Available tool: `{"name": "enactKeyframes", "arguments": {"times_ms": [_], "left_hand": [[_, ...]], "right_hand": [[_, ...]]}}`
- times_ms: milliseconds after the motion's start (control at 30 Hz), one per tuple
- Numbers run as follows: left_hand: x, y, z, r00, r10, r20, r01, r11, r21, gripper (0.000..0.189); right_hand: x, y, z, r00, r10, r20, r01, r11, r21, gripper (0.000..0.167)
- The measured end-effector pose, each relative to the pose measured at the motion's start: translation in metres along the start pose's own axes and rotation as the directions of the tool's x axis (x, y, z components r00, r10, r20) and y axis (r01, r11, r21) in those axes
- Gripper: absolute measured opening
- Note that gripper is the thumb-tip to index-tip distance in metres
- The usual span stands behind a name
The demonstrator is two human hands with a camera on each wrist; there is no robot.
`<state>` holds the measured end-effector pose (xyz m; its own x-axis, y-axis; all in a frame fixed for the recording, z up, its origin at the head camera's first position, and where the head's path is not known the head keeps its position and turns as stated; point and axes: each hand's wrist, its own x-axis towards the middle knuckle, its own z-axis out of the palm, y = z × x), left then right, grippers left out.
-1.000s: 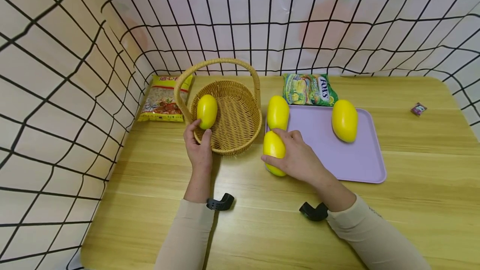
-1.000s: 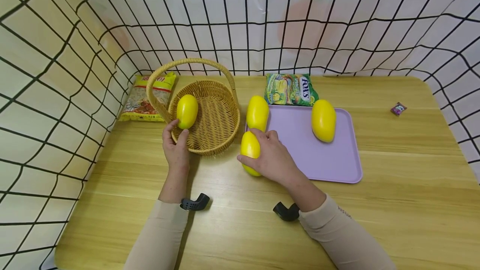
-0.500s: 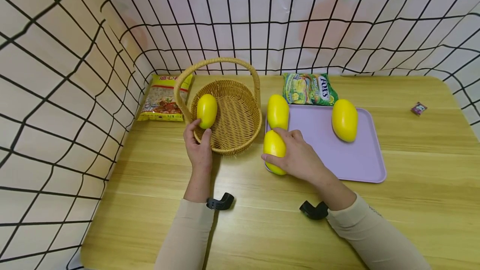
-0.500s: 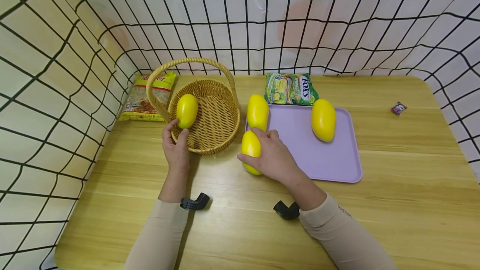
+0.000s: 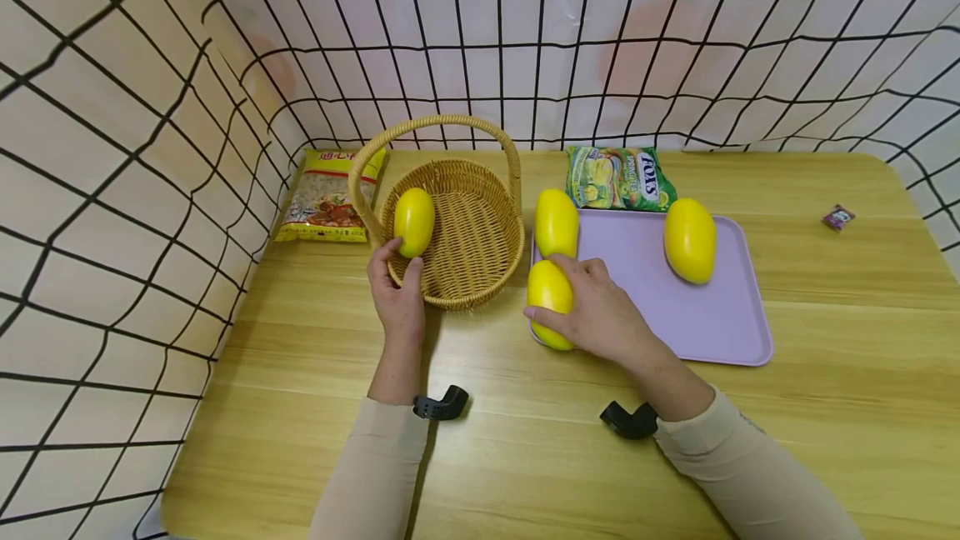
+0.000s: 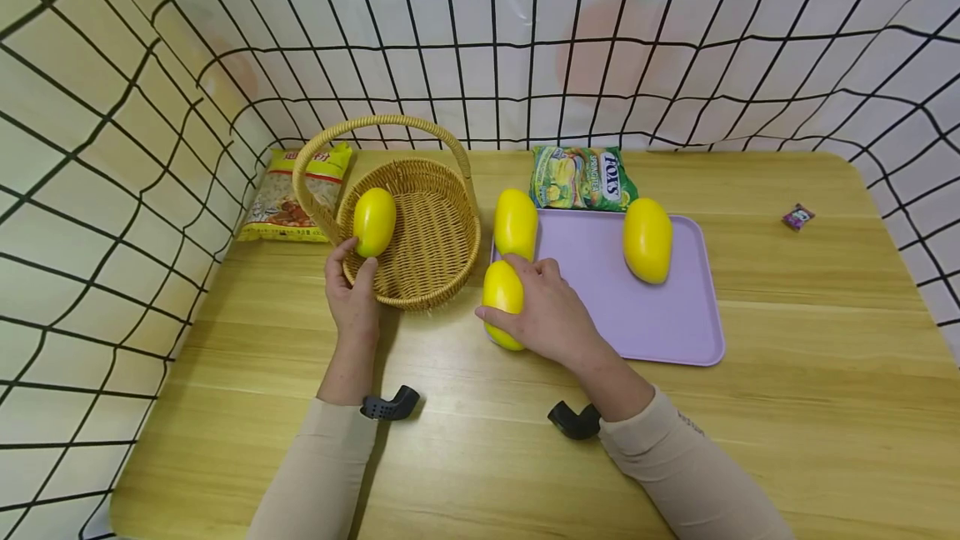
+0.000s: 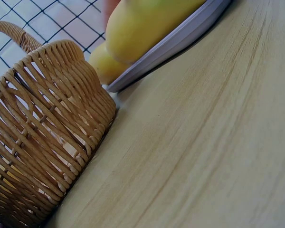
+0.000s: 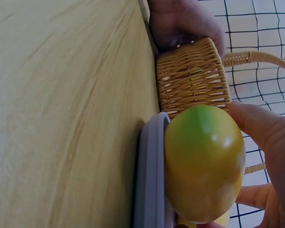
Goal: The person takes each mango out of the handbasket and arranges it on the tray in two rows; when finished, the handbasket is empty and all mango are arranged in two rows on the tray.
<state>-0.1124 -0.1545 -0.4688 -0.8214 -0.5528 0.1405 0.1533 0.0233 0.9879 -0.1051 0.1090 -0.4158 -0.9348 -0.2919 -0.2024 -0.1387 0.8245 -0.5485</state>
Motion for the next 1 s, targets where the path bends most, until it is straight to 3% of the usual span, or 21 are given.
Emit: {"name": "enactKeyframes", "arguments": {"times_ms": [333,500,667,833,1000], "left_hand": [[0.001,-0.002,0.000,1.000,-0.005,0.001,0.005,1.000,0.001,0.037],[0.001,-0.001,0.000,1.000,-0.009,-0.004,0.009,1.000,0.001,0.037],[0.000,0.000,0.000,1.000,-0.019,0.001,0.019,1.000,0.003,0.037],[0.000,0.000,-0.001,1.000,-0.018,-0.003,0.018,1.000,0.015,0.037],[0.001,-0.001,-0.001,1.000,-0.007,0.004,0.007,1.000,0.019,0.038]], "right_hand": [[-0.009,-0.009,-0.011,0.992,-0.031,-0.122,0.034,0.999,0.026,0.088],[-0.020,-0.022,-0.008,0.963,-0.181,-0.200,0.188,0.982,0.018,0.076],[-0.031,-0.039,0.001,0.938,-0.291,-0.188,0.289,0.957,-0.038,0.066],[-0.033,-0.061,0.012,0.933,-0.309,-0.184,0.311,0.950,-0.016,0.064],[-0.023,-0.083,0.023,0.938,-0.265,-0.224,0.288,0.955,0.076,0.061]]}}
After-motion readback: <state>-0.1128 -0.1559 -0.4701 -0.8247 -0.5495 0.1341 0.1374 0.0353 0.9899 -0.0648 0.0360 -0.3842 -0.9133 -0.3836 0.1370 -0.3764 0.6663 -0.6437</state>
